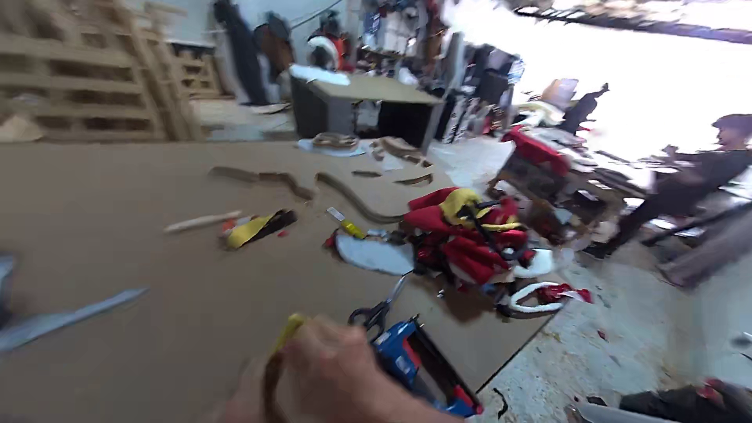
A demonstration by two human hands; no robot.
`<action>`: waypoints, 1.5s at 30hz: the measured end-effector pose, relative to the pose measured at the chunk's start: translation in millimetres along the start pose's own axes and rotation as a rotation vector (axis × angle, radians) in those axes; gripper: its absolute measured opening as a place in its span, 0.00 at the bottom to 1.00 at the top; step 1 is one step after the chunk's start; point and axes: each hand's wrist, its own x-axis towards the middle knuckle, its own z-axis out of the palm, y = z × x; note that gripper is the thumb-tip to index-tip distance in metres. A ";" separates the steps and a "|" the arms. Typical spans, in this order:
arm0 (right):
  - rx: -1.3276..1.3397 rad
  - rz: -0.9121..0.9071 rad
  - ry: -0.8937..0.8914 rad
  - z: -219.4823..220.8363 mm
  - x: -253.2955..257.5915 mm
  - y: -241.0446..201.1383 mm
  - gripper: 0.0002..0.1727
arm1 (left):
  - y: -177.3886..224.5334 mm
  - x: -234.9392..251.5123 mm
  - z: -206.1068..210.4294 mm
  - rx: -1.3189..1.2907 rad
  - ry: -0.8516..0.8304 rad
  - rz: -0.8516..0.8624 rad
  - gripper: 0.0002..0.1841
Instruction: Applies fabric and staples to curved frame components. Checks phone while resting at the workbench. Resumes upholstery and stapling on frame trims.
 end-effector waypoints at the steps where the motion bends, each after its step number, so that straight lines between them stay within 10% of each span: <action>1: 0.159 0.014 -0.060 -6.1 0.5 8.6 0.06 | -2.7 1.4 -4.6 -0.148 -0.047 0.003 0.18; 4: 0.467 0.044 -0.208 -5.9 -3.5 37.2 0.11 | -27.8 5.6 2.3 -0.757 -0.366 -0.136 0.24; 10: -0.189 -0.302 -0.087 26.9 -19.1 13.0 0.11 | -6.3 8.0 -12.0 -0.166 -0.476 -0.342 0.18; 16: 0.283 0.052 -0.268 18.2 1.7 30.0 0.08 | -24.4 4.1 -5.5 -0.511 -0.326 -0.278 0.22; 20: -0.025 -0.267 -0.144 30.8 -11.2 26.4 0.11 | -16.0 10.3 -13.3 -0.405 -0.462 -0.379 0.21; 28: 0.443 -0.214 0.065 0.4 0.8 36.1 0.08 | -24.2 4.5 12.6 -1.467 -0.585 -0.762 0.19; 31: 0.752 0.000 0.087 -57.1 5.3 55.5 0.11 | -33.1 -6.5 9.4 -1.672 -0.622 -0.670 0.22; 34: 0.967 0.163 -0.270 -98.3 -40.3 99.1 0.15 | -46.7 -14.3 4.8 -1.769 -0.587 -0.510 0.21; 38: 0.178 0.240 -1.076 -90.8 -129.4 109.4 0.13 | -59.4 -22.0 -0.4 -1.593 -0.475 -0.394 0.13; 45: 0.626 0.423 -0.178 -30.7 -93.2 28.6 0.19 | -32.8 -43.5 31.2 -0.643 -0.034 -0.128 0.17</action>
